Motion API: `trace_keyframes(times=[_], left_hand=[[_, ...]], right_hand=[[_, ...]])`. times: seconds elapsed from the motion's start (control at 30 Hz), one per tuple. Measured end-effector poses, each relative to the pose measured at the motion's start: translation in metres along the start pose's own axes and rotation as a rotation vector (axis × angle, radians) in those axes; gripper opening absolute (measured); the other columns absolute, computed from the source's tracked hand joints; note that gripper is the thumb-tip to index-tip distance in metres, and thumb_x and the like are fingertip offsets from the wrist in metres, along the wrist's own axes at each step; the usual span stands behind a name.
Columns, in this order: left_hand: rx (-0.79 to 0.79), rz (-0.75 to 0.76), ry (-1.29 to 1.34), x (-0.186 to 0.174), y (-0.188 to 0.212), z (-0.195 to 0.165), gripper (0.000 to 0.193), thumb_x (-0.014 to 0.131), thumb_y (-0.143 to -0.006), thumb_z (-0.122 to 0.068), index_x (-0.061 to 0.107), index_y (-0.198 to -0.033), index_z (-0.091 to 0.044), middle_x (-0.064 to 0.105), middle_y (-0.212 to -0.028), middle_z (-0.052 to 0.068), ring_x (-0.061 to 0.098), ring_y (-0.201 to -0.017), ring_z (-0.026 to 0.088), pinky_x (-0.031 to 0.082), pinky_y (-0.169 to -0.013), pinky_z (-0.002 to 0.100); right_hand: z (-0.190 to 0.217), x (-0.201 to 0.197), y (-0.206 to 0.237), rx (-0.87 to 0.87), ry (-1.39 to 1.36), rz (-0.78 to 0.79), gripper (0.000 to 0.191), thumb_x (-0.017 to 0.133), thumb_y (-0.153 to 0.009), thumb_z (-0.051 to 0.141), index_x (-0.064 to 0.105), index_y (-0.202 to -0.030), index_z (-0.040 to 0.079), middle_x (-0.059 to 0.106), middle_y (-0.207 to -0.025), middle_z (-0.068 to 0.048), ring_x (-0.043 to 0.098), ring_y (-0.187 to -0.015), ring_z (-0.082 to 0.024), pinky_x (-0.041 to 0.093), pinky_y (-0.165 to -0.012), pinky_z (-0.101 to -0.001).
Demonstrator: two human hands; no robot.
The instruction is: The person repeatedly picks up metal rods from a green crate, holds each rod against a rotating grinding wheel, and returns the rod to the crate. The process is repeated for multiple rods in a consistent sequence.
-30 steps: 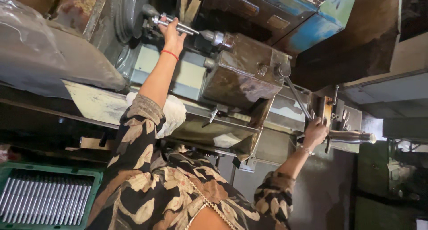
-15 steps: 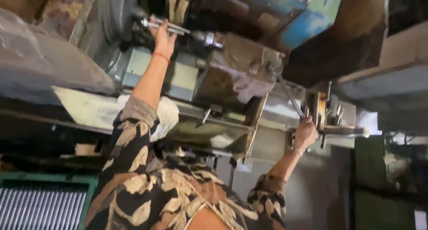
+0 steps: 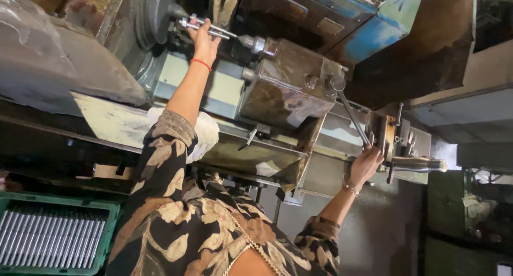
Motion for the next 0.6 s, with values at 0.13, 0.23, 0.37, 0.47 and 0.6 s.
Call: trace_keyframes(times=[0.13, 0.23, 0.37, 0.47, 0.6], left_hand=[[0.025, 0.008, -0.015, 0.002, 0.003, -0.002, 0.053, 0.071, -0.091, -0.002, 0.042, -0.127, -0.028, 0.05, -0.128, 0.003, 0.049, -0.12, 0.029, 0.031, -0.108, 0.075], [0.042, 0.055, 0.025, 0.009, 0.006, -0.005, 0.051, 0.073, -0.09, -0.003, 0.042, -0.124, -0.026, 0.049, -0.128, 0.003, 0.048, -0.121, 0.029, 0.031, -0.11, 0.077], [0.026, -0.007, -0.024, 0.009, 0.007, -0.006, 0.054, 0.073, -0.089, -0.003, 0.041, -0.125, -0.027, 0.047, -0.129, 0.004, 0.047, -0.121, 0.031, 0.03, -0.108, 0.077], [0.017, -0.016, -0.045, 0.009, 0.004, -0.004, 0.057, 0.072, -0.091, -0.005, 0.039, -0.131, -0.028, 0.045, -0.136, 0.004, 0.047, -0.124, 0.031, 0.031, -0.106, 0.074], [-0.024, -0.239, -0.29, -0.004, 0.0, -0.002, 0.049, 0.067, -0.094, -0.014, 0.038, -0.132, -0.021, 0.047, -0.135, 0.007, 0.053, -0.111, 0.027, 0.05, -0.091, 0.063]], right_hand=[[-0.02, 0.016, 0.003, 0.166, 0.145, 0.195, 0.039, 0.052, -0.118, 0.041, 0.063, -0.108, 0.005, 0.067, -0.115, -0.022, 0.062, -0.105, -0.047, 0.046, -0.087, -0.0602], [-0.011, 0.006, 0.005, 0.052, -0.041, 0.041, 0.031, 0.057, -0.112, 0.036, 0.065, -0.106, 0.007, 0.066, -0.114, -0.021, 0.062, -0.103, -0.047, 0.047, -0.081, -0.0592], [0.009, -0.005, 0.002, -0.092, -0.102, 0.029, 0.035, 0.061, -0.1, 0.027, 0.063, -0.125, 0.002, 0.061, -0.113, -0.025, 0.062, -0.095, -0.047, 0.047, -0.073, -0.0561], [0.013, -0.011, -0.014, -0.043, -0.107, 0.065, 0.025, 0.065, -0.106, 0.027, 0.069, -0.112, 0.003, 0.064, -0.101, -0.02, 0.062, -0.094, -0.042, 0.048, -0.079, -0.0547], [0.01, -0.031, 0.004, -0.041, -0.33, -0.14, 0.025, 0.062, -0.109, 0.023, 0.067, -0.107, -0.001, 0.063, -0.098, -0.016, 0.059, -0.089, -0.032, 0.048, -0.077, -0.0492]])
Point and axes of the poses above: each hand's wrist, its own y-axis away from the middle knuckle, its own x-axis out of the palm, z = x × y, the point moved 8 cm from there along -y, towards the middle knuckle
